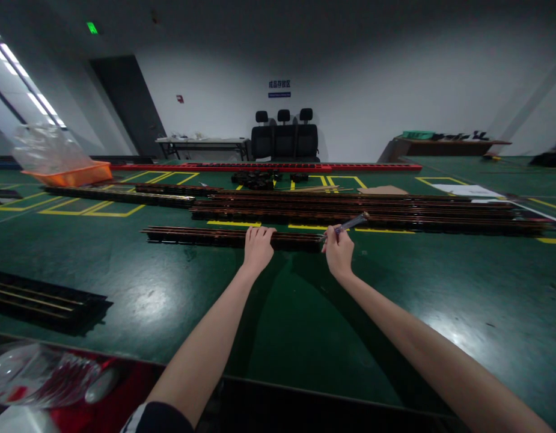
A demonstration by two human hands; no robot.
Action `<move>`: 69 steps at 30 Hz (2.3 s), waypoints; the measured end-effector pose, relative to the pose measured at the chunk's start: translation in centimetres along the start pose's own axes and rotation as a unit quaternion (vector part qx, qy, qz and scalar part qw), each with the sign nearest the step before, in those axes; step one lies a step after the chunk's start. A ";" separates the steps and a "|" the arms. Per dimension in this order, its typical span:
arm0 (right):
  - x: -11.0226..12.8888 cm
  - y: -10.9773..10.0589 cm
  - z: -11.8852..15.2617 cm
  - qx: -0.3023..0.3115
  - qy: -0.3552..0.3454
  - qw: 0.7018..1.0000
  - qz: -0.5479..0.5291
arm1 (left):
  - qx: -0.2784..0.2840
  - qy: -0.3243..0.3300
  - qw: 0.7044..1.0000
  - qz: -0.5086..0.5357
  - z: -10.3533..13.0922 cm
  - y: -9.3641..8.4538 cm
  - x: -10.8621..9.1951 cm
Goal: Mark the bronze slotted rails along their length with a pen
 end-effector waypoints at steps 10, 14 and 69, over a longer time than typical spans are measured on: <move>-0.3 -0.2 -0.3 -0.027 0.031 0.999 -0.033 | 0.007 -0.002 1.000 0.003 0.0 -0.2 -0.1; -0.5 -0.5 -0.4 -0.057 0.055 0.996 -0.050 | -0.002 -0.003 1.000 -0.008 0.0 -0.1 0.0; 1.2 2.8 -2.5 0.116 -0.305 0.803 0.499 | -0.001 0.036 0.998 -0.048 -1.1 0.6 -2.3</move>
Point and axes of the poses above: each hand's wrist, its own z-axis away from the middle knuckle, its own y-axis out of the palm, x = y × z, the point moved 4 cm from there along -z, towards the middle knuckle, and after that the axes turned 13 degrees about x, right-handed, at the moved point
